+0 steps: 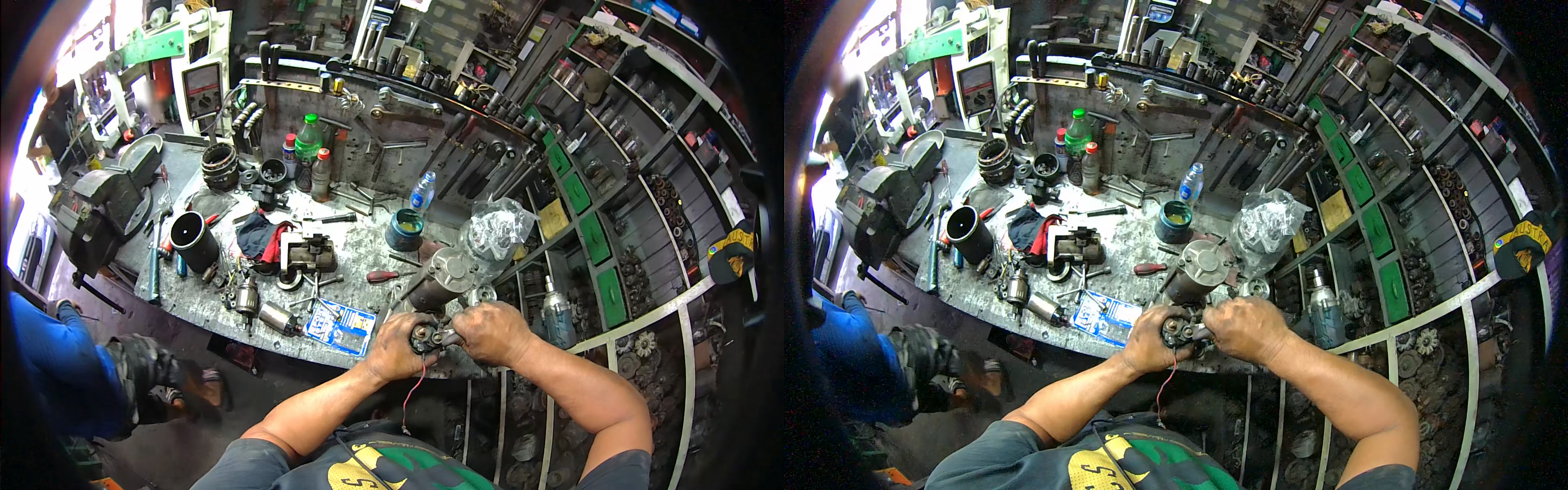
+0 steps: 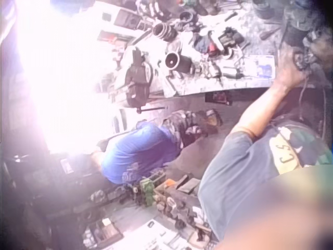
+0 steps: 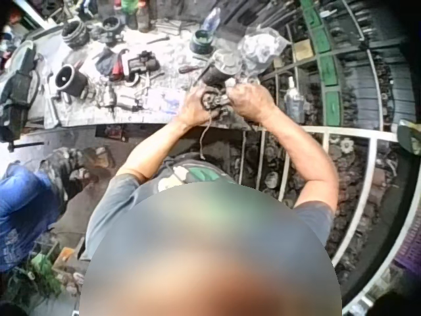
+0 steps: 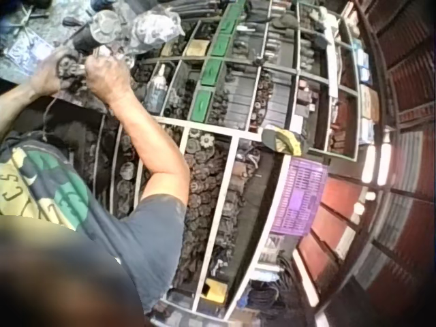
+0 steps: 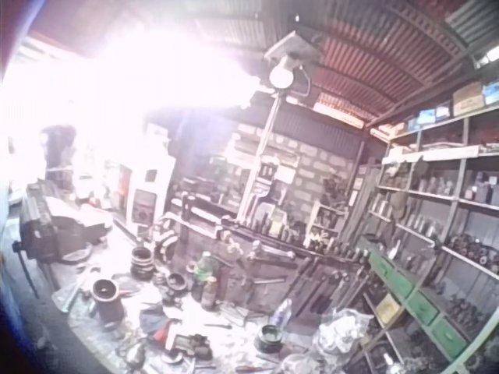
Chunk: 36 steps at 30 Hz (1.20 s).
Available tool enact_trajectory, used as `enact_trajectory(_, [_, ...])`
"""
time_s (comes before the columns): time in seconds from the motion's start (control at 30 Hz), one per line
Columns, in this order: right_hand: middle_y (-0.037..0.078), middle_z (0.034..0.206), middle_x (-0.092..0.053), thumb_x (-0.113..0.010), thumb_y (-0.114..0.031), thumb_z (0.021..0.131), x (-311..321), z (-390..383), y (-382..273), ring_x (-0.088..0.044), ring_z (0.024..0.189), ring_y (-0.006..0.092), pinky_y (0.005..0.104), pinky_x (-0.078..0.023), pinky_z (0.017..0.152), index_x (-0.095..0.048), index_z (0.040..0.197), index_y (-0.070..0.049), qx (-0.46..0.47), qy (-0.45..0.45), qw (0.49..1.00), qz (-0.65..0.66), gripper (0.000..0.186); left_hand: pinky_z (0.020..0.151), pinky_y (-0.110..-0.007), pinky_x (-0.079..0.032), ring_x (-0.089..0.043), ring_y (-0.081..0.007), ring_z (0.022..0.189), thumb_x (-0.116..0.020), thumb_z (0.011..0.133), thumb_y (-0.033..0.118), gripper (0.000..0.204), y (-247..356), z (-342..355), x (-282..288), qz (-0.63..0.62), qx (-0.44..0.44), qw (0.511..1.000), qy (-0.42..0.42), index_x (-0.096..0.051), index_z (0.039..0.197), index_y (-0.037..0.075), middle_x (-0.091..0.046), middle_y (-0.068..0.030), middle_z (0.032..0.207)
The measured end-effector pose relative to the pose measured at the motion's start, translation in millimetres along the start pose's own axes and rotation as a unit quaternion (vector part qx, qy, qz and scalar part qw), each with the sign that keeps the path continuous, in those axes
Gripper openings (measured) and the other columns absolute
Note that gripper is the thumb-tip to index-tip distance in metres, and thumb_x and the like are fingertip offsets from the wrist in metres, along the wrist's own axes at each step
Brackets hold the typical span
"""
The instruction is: The person works at a cluttered workbench, handling a small electrical component and connecting wires. They move to a bench grinder to clean or shape a part, then return to the workbench to continue assembling the component with tools.
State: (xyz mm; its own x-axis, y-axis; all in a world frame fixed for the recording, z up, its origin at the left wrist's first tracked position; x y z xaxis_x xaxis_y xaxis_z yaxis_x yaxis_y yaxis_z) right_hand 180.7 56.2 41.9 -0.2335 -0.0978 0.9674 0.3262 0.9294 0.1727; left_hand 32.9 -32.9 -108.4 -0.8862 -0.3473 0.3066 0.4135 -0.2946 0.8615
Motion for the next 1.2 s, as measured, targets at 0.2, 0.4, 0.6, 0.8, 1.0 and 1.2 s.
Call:
enact_trajectory(0.2, [0.014,0.083,-0.076,-0.068,-0.017,0.085,2,-3,-2,-0.077,0.082,0.0339,0.047,-0.063,0.072,-0.067,0.086,-0.007,-0.023,0.011,1.0,0.012,0.01,0.102,-0.047,-0.053,-0.069,-0.0381,0.111,-0.094,0.061,0.018,0.064,0,-1,-5,-0.023,-0.024,0.999,0.043,-0.069,0.119,0.007,-0.073,-0.0155,0.115])
enact_trajectory(0.4, [0.016,0.085,-0.077,-0.065,-0.016,0.087,2,-4,-6,-0.078,0.084,0.0343,0.0477,-0.064,0.072,-0.067,0.086,-0.007,-0.046,0.005,0.999,0.017,0.009,0.101,-0.048,-0.051,-0.067,-0.0393,0.108,-0.093,0.059,0.018,0.063,-2,-6,-8,-0.006,-0.029,0.997,0.068,-0.069,0.117,0.008,-0.072,-0.0151,0.112])
enact_trajectory(0.6, [0.017,0.087,-0.077,-0.07,-0.021,0.088,6,-8,-11,-0.077,0.083,0.0378,0.0503,-0.063,0.076,-0.068,0.088,-0.006,-0.084,0.013,0.994,0.062,0.015,0.103,-0.046,-0.051,-0.067,-0.0371,0.112,-0.092,0.06,0.019,0.063,-5,-9,-12,-0.017,-0.003,0.997,0.075,-0.069,0.118,0.01,-0.072,-0.0134,0.115])
enact_trajectory(0.8, [0.017,0.09,-0.074,-0.078,-0.038,0.09,25,-21,-5,-0.074,0.089,0.0386,0.0514,-0.06,0.078,-0.066,0.09,-0.008,-0.019,0.089,0.994,0.053,0.032,0.107,-0.047,-0.05,-0.067,-0.0374,0.116,-0.094,0.066,0.023,0.064,-1,-4,-3,-0.011,0.019,1.0,0.007,-0.067,0.123,0.01,-0.072,-0.0127,0.119])
enact_trajectory(1.0, [0.021,0.081,-0.068,-0.066,-0.05,0.103,-49,-114,-5,-0.068,0.078,0.0446,0.0485,-0.051,0.07,-0.066,0.096,-0.001,-0.191,0.341,0.834,0.389,0.05,0.118,-0.043,-0.044,-0.057,-0.0312,0.138,-0.083,0.081,0.015,0.079,-1,-38,25,-0.047,0.007,0.999,-0.025,-0.051,0.152,0.005,-0.06,-0.0171,0.145])
enact_trajectory(1.2, [0.032,0.094,-0.07,-0.075,-0.034,0.097,-249,-217,-81,-0.068,0.093,0.0537,0.0557,-0.053,0.078,-0.07,0.1,0.002,-0.385,0.102,0.799,0.45,0.037,0.115,-0.04,-0.046,-0.062,-0.0236,0.131,-0.067,0.104,0.018,0.047,10,-25,60,-0.13,0.065,0.988,-0.059,-0.059,0.147,0.0,-0.067,-0.0131,0.141])
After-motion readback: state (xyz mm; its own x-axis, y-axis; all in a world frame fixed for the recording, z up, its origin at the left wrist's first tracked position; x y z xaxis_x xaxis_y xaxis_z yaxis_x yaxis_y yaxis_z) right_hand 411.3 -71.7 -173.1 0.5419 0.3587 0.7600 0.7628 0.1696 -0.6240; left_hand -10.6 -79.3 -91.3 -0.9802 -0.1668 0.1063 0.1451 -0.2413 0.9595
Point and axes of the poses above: each hand's wrist, its own z-axis towards the middle knuckle, its own x-axis out of the back of the hand, y = z × x, the point moved 2 cm from there along z, towards the middle knuckle
